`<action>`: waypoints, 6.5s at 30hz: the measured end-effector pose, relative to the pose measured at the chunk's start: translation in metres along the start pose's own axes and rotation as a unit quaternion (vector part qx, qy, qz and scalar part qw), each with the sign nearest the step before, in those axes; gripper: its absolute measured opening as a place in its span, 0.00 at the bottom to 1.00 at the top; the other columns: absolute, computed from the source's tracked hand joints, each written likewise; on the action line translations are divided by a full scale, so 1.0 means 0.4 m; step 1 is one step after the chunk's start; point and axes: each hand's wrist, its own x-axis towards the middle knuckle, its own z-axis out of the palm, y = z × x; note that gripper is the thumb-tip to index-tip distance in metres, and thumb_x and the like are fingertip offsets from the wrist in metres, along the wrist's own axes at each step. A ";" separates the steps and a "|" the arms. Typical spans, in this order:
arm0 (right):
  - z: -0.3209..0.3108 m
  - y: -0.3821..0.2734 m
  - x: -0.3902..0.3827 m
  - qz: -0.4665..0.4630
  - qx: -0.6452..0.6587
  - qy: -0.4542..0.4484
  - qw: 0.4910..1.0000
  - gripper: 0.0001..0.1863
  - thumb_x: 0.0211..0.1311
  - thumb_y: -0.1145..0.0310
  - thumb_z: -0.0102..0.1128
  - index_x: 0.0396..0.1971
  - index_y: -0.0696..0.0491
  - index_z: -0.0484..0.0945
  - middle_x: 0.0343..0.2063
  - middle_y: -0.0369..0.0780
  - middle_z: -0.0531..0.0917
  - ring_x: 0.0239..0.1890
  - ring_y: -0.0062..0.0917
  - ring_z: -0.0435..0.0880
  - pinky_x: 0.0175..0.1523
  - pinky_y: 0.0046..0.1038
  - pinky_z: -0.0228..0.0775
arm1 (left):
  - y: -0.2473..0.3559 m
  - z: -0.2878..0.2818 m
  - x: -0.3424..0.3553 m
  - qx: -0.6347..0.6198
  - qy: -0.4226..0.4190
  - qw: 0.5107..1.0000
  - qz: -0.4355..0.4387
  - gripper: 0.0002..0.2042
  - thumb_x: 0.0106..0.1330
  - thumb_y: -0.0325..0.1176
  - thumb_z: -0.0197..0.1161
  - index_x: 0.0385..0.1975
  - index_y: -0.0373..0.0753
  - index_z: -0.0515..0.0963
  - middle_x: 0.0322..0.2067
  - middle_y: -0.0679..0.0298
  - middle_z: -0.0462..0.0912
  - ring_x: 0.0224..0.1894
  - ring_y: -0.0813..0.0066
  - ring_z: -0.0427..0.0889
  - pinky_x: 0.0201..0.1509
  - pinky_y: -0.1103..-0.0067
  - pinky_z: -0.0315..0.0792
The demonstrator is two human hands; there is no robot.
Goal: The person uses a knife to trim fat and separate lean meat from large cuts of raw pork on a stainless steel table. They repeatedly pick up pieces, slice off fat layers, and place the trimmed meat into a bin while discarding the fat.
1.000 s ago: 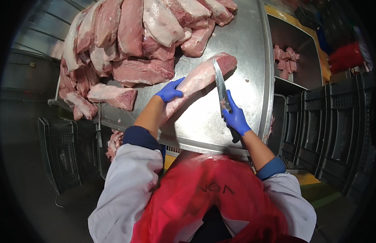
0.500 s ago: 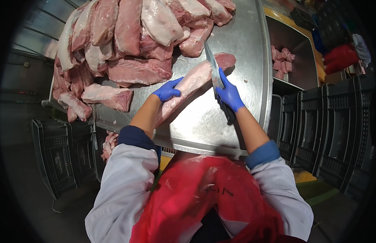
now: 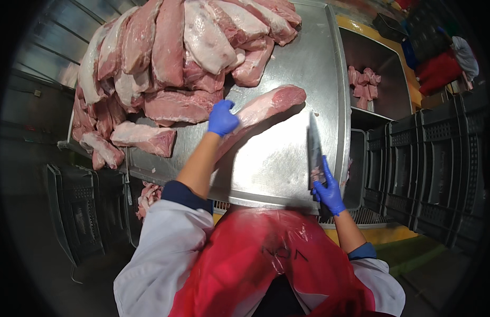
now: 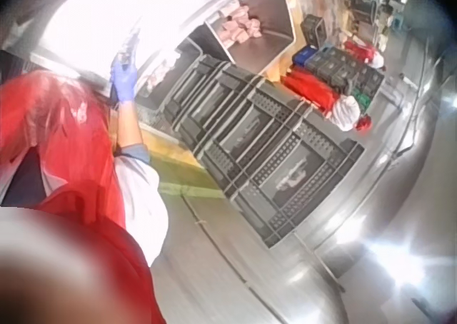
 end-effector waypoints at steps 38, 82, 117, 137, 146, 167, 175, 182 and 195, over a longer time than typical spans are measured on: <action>0.205 -0.060 0.286 -0.026 -0.106 -0.195 0.975 0.41 0.67 0.73 0.52 0.76 0.32 0.47 0.23 0.37 0.80 0.20 0.17 0.77 0.26 0.22 0.74 | 0.157 0.021 0.053 -0.340 -0.002 0.935 -0.098 0.06 0.56 0.26 0.64 0.20 0.35 0.76 0.19 0.65 0.77 0.22 0.79 0.74 0.24 0.79 0.67; 0.620 -0.042 0.208 -0.084 -0.208 -0.280 0.933 0.11 0.65 0.69 0.57 0.44 0.58 0.75 0.22 0.38 0.80 0.19 0.23 0.78 0.24 0.30 0.73 | 0.493 -0.131 -0.256 -0.611 0.359 0.705 0.025 0.08 0.54 0.21 0.64 0.25 0.36 0.70 0.19 0.67 0.72 0.23 0.85 0.67 0.26 0.80 0.65; 0.039 0.020 0.183 -0.017 0.023 0.055 0.998 0.45 0.69 0.80 0.48 0.77 0.35 0.37 0.20 0.35 0.76 0.14 0.16 0.71 0.18 0.19 0.67 | -0.155 -0.136 -0.650 0.039 0.158 0.986 -0.032 0.44 0.51 0.46 0.75 0.65 0.31 0.61 0.64 0.42 0.64 0.67 0.47 0.64 0.71 0.62 0.59; 0.289 0.020 0.218 0.004 -0.039 0.083 0.996 0.39 0.71 0.68 0.49 0.77 0.37 0.43 0.25 0.38 0.81 0.24 0.20 0.80 0.32 0.25 0.76 | -0.095 -0.039 -0.197 0.048 -0.197 0.973 0.110 0.54 0.39 0.44 0.75 0.69 0.30 0.55 0.54 0.42 0.73 0.55 0.44 0.75 0.61 0.62 0.71; 0.262 0.048 0.339 -0.072 -0.042 0.093 0.992 0.42 0.66 0.75 0.51 0.77 0.38 0.45 0.26 0.37 0.81 0.21 0.18 0.77 0.26 0.24 0.73 | -0.121 -0.048 -0.170 -0.004 -0.218 0.965 0.148 0.55 0.37 0.44 0.76 0.69 0.29 0.56 0.55 0.41 0.73 0.56 0.44 0.74 0.63 0.64 0.70; 0.129 0.098 0.038 0.003 -0.071 -0.066 0.995 0.45 0.64 0.80 0.55 0.77 0.38 0.47 0.28 0.35 0.80 0.21 0.16 0.75 0.26 0.20 0.72 | -0.096 -0.051 -0.187 0.033 -0.183 0.974 0.127 0.49 0.40 0.45 0.75 0.65 0.34 0.62 0.55 0.44 0.72 0.57 0.44 0.72 0.64 0.61 0.66; -0.094 0.047 0.093 -0.042 0.082 0.087 0.992 0.46 0.65 0.83 0.54 0.77 0.39 0.44 0.32 0.33 0.79 0.21 0.13 0.74 0.24 0.16 0.70 | 0.323 0.148 -0.080 0.121 -0.014 0.976 0.183 0.22 0.52 0.42 0.67 0.41 0.34 0.73 0.40 0.48 0.77 0.45 0.51 0.77 0.50 0.61 0.72; -0.050 0.029 0.233 -0.084 0.125 0.057 0.987 0.46 0.64 0.81 0.53 0.77 0.37 0.44 0.29 0.32 0.75 0.19 0.13 0.71 0.21 0.16 0.68 | 0.335 0.157 0.023 0.057 -0.039 0.997 0.031 0.16 0.58 0.40 0.62 0.38 0.32 0.79 0.35 0.44 0.83 0.39 0.45 0.84 0.45 0.61 0.78; 0.113 0.012 0.343 -0.047 -0.050 -0.140 0.988 0.41 0.65 0.70 0.52 0.76 0.35 0.48 0.25 0.38 0.82 0.21 0.19 0.79 0.29 0.25 0.76 | 0.304 0.141 -0.008 -0.088 0.015 0.995 -0.043 0.19 0.68 0.43 0.55 0.30 0.30 0.81 0.29 0.41 0.83 0.34 0.44 0.84 0.41 0.63 0.76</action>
